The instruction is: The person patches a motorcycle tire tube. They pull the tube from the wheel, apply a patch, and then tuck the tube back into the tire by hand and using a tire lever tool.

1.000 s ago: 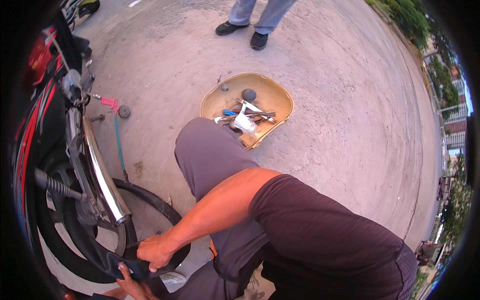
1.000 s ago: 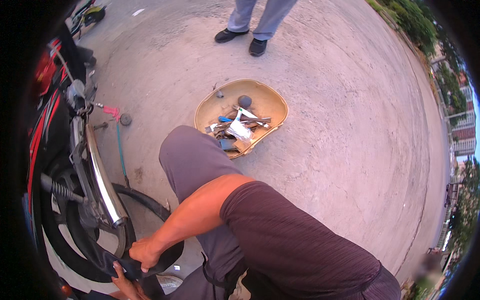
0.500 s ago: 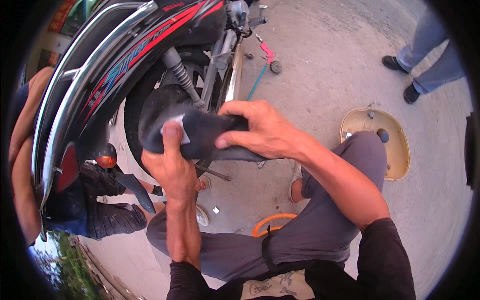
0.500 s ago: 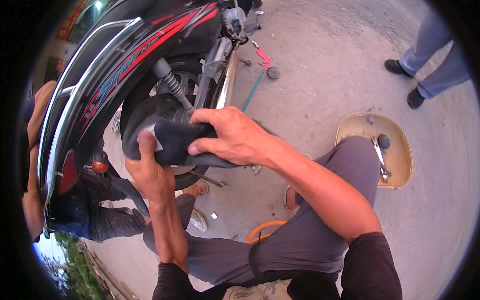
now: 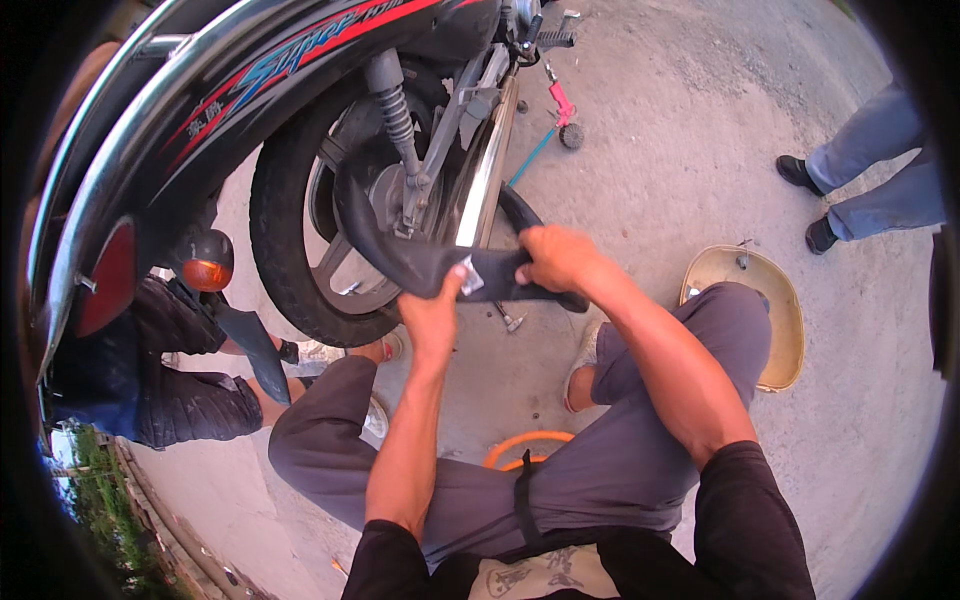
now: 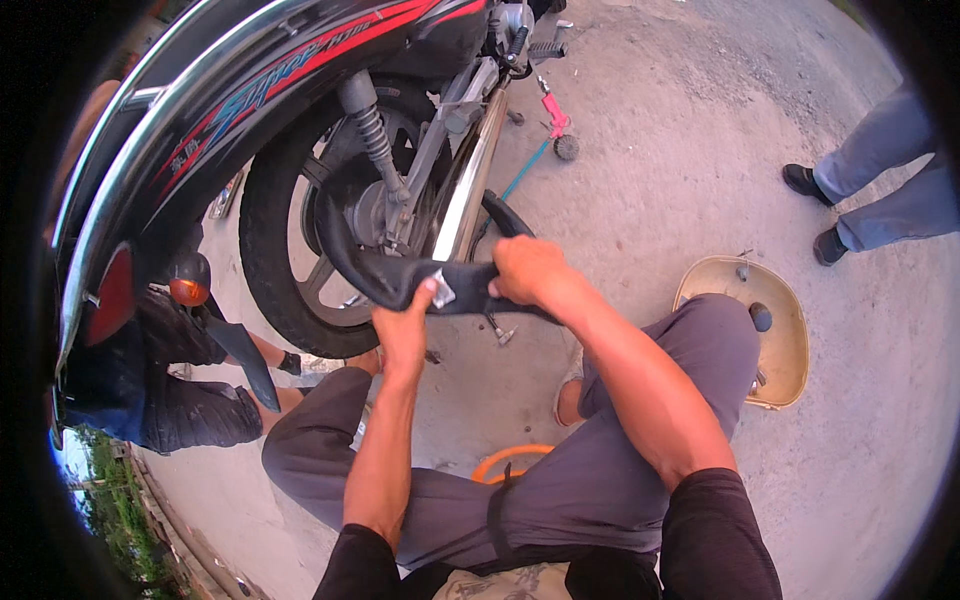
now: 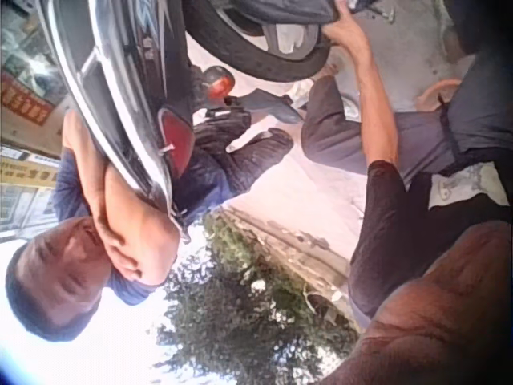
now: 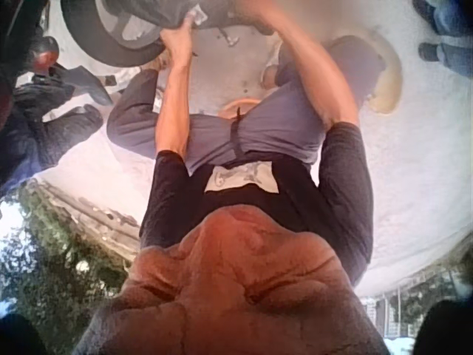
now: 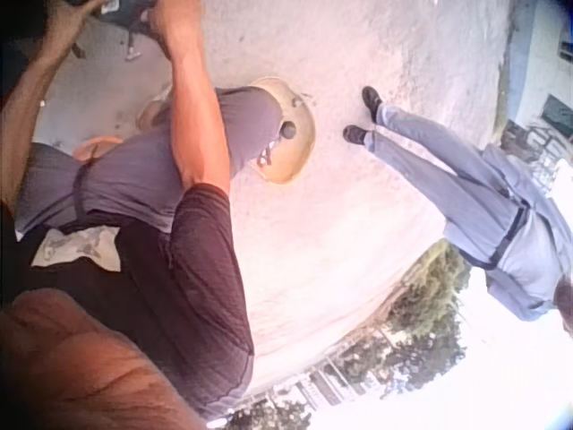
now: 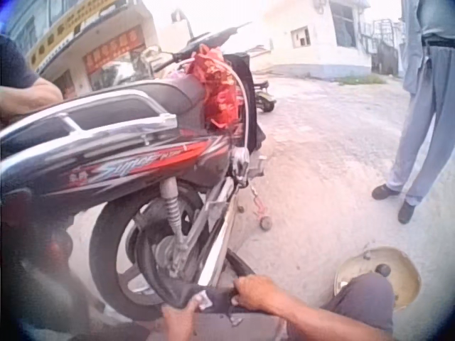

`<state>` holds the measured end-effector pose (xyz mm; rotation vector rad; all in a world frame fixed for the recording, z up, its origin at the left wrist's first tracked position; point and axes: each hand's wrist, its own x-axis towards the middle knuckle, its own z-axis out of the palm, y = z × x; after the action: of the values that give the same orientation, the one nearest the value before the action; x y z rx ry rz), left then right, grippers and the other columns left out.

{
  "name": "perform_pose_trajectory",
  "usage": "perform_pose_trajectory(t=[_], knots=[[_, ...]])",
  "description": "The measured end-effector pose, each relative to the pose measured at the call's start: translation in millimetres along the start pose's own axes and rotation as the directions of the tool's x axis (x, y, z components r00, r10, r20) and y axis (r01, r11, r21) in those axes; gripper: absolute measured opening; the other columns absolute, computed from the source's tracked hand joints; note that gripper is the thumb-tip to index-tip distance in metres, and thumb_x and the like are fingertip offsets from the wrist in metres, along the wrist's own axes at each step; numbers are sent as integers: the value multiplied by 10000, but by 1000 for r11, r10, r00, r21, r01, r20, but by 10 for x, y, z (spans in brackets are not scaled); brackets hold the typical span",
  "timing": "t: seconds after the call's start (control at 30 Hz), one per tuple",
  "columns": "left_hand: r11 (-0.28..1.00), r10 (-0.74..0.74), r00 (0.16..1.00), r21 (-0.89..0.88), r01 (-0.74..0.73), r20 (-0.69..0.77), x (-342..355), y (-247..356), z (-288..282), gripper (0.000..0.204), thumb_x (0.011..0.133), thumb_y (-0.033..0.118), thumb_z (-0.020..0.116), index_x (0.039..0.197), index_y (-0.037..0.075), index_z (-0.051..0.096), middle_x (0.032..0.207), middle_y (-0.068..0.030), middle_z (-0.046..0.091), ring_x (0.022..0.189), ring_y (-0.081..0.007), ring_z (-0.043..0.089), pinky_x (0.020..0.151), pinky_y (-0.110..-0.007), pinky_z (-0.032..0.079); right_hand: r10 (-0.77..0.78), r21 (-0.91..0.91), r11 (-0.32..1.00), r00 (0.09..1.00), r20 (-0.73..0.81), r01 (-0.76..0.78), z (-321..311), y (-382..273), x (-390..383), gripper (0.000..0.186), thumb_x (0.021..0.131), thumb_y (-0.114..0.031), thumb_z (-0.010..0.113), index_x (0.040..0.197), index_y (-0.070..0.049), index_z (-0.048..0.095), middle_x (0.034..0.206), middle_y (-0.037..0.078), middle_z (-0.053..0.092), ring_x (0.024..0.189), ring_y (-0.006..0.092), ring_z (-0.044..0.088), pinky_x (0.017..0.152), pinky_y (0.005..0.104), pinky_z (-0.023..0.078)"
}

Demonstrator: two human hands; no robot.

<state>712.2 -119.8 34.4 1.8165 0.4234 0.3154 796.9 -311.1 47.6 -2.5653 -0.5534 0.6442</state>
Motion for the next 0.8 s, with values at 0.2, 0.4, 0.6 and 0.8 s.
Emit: perform_pose_trajectory(t=[0.2,0.4,0.6,0.8], knots=[[956,103,995,277,-94,-17,528,-33,-25,291,783,113,794,984,-71,692,972,-106,710,877,-183,663,821,-325,511,12,91,995,884,-467,35,250,-167,277,448,829,-306,723,1147,-26,579,1143,185,607,1077,374,605,913,494,466],[989,-81,995,-119,87,53,645,-121,37,304,769,92,789,1029,-41,706,984,-108,722,887,-196,676,817,-324,514,236,412,906,925,-297,-99,469,-361,369,835,780,-725,608,1239,-30,545,1210,196,573,1198,352,527,1010,553,341],[944,-271,957,-168,285,98,652,-124,-148,523,789,113,799,1218,-74,565,1105,-109,665,991,-220,627,901,-345,485,391,658,705,919,-51,-263,402,-431,537,999,583,-661,803,1346,-86,508,1349,168,527,1299,329,488,1061,573,329],[526,605,763,605,-597,227,-101,162,-358,368,870,156,679,1157,-26,538,1283,-249,510,1175,-366,493,1012,-488,368,407,665,681,914,2,-305,224,-426,495,1075,585,-598,825,1388,-1,432,1394,203,504,1315,341,484,1077,518,362]])
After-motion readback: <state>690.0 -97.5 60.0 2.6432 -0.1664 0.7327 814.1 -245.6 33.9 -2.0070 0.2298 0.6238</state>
